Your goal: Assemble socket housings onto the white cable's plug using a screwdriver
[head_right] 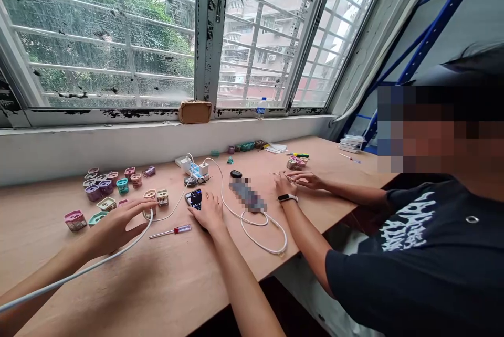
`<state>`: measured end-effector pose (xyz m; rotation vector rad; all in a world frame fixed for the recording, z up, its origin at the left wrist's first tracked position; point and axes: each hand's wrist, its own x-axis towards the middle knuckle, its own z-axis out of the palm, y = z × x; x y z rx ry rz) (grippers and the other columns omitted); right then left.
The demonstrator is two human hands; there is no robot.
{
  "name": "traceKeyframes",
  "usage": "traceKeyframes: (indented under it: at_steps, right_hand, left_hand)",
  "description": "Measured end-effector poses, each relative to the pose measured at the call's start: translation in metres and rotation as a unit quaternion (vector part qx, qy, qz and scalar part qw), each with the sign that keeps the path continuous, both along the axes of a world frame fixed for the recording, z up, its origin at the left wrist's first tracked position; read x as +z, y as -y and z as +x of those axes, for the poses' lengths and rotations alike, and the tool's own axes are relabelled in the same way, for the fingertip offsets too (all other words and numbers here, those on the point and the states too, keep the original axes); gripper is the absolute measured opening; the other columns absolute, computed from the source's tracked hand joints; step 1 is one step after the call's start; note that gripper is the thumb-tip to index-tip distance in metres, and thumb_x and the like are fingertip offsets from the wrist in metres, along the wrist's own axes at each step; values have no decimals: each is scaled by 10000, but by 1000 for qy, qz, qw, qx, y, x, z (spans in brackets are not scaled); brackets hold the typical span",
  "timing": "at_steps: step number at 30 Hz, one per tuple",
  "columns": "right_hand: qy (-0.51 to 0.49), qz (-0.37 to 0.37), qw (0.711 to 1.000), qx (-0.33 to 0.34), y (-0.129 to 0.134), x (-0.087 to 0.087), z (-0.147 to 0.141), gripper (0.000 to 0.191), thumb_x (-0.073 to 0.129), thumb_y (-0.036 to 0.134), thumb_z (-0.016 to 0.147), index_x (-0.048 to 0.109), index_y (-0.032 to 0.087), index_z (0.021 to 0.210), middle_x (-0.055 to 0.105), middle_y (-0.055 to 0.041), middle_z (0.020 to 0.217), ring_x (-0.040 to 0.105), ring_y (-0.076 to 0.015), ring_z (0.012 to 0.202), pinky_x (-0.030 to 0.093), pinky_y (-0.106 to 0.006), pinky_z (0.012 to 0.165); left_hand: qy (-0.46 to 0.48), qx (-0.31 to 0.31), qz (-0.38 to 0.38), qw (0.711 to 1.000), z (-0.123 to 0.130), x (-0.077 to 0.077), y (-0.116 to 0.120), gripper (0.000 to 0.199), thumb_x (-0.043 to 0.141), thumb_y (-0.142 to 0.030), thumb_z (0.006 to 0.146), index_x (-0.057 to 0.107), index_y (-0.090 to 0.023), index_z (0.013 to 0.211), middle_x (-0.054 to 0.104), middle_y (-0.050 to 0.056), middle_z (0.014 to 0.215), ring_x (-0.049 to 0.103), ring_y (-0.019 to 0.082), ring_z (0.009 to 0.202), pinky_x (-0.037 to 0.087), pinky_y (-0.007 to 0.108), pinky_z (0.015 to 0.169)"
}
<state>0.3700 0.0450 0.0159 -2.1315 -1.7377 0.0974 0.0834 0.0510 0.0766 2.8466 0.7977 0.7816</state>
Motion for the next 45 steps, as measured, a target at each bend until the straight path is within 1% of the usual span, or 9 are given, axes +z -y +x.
traceKeyframes:
  at_steps: [7,10,14,21,25,29,34,37,45]
  right_hand:
    - [8,60,996,63,24,11,-3,363,605,323,955,612,186,1292,648,-121,1302,585,-268,1209,427,-355,1026]
    - [19,65,986,150,39,12,-17,205,617,297,949,677,212,1126,699,-80,1160,643,-233,1076,475,-309,926]
    - [64,50,961,265,57,9,-36,147,605,267,942,671,202,1057,701,-74,1081,661,-224,999,497,-290,823]
    - [104,16,966,237,64,7,-46,109,535,150,950,624,172,1009,683,-112,1060,668,-235,968,517,-307,788]
    - [109,5,967,232,66,5,-42,196,462,141,983,618,231,906,682,-124,1007,677,-239,869,517,-329,715]
    - [113,-6,966,232,66,2,-42,189,462,137,981,620,214,913,681,-90,998,678,-225,873,501,-311,701]
    - [109,-21,963,247,53,4,-57,138,507,141,974,627,198,938,674,-75,1018,671,-210,908,480,-276,698]
    - [108,-31,957,266,46,9,-70,121,526,149,972,638,188,944,674,-79,1016,661,-207,866,481,-285,701]
    - [96,-35,946,308,31,29,-95,66,678,243,900,663,192,939,673,-116,1025,626,-295,988,520,-406,861]
  left_hand:
    - [19,51,-3,999,-11,6,-6,466,513,-365,983,546,-242,1431,626,108,1418,636,287,1252,571,385,987]
    - [37,83,-3,996,-29,7,-5,485,527,-403,980,530,-250,1441,634,108,1401,672,276,1178,600,351,898]
    - [65,117,18,991,-61,-5,2,436,509,-415,1004,546,-246,1405,639,107,1385,644,278,1230,565,382,980]
    - [82,124,39,988,-99,-49,23,319,547,-330,995,652,-221,1276,659,119,1341,620,278,1264,528,414,1066]
    - [71,131,-28,988,-101,-63,30,317,552,-348,987,666,-256,1268,628,101,1395,604,280,1293,544,404,1061]
    - [119,146,-116,975,-91,-68,31,406,611,-384,944,615,-252,1329,605,105,1428,602,293,1300,557,404,1045]
    - [172,175,-235,940,-75,-70,33,426,583,-369,948,563,-215,1346,714,89,1175,734,201,857,622,308,766]
    - [171,178,-239,939,-72,-69,38,404,591,-372,938,586,-231,1316,728,57,1074,709,191,797,597,287,719]
    - [182,128,-241,945,-80,-71,38,495,767,-383,803,639,-236,1258,693,71,1164,641,165,735,544,256,639]
